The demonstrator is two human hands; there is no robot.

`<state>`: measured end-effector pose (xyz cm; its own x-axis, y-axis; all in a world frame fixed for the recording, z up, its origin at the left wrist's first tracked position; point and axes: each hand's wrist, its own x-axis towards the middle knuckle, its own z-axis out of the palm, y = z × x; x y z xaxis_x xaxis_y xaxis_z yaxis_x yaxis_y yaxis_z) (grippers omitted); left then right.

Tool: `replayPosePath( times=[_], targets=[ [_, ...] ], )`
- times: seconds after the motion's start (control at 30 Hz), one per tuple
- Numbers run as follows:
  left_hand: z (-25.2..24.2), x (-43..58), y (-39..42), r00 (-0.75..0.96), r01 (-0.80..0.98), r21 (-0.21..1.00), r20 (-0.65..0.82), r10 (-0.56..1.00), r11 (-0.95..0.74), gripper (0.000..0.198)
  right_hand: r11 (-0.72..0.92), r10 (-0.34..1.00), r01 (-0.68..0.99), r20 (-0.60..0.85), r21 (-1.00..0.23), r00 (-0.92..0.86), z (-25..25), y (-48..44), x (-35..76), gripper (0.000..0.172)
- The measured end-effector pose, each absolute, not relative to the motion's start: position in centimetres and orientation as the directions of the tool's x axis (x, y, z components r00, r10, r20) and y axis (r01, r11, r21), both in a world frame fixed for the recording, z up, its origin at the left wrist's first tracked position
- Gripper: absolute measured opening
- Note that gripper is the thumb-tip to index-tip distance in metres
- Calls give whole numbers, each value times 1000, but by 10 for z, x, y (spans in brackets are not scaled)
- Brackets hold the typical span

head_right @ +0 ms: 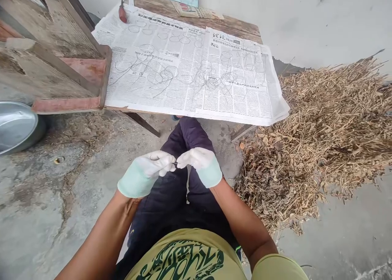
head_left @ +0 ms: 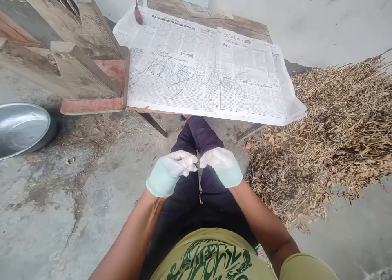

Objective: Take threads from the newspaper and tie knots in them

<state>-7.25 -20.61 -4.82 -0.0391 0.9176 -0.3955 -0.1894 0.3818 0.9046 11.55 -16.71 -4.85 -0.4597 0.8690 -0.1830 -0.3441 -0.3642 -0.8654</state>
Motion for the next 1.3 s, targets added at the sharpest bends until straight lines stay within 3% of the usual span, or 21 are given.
replayPosePath(
  times=[0.1,0.23,0.67,0.83,1.03,1.3],
  targets=[
    [-46,-68,-204,-166,-201,901,-419,893,385,38,-321,909,-273,-214,-907,-358,-45,-172,111,43],
    [-46,-60,-204,-267,-186,918,-389,882,349,33,-302,941,-162,-266,-940,-212,-43,-180,101,33],
    [-46,-60,-208,-158,38,886,-452,878,463,28,-410,890,48,-411,-911,-197,-61,-178,99,38],
    [-53,-63,-202,-167,-66,883,-470,867,466,34,-401,889,-19,-385,-916,-248,-65,-178,103,41],
    [-62,-58,-210,-156,-294,897,-385,909,329,57,-453,885,-25,-446,-891,-133,-62,-174,97,36],
    [-88,-25,-220,-237,-396,856,-446,863,334,61,-485,871,10,-484,-874,-88,-57,-165,98,32]
  ],
)
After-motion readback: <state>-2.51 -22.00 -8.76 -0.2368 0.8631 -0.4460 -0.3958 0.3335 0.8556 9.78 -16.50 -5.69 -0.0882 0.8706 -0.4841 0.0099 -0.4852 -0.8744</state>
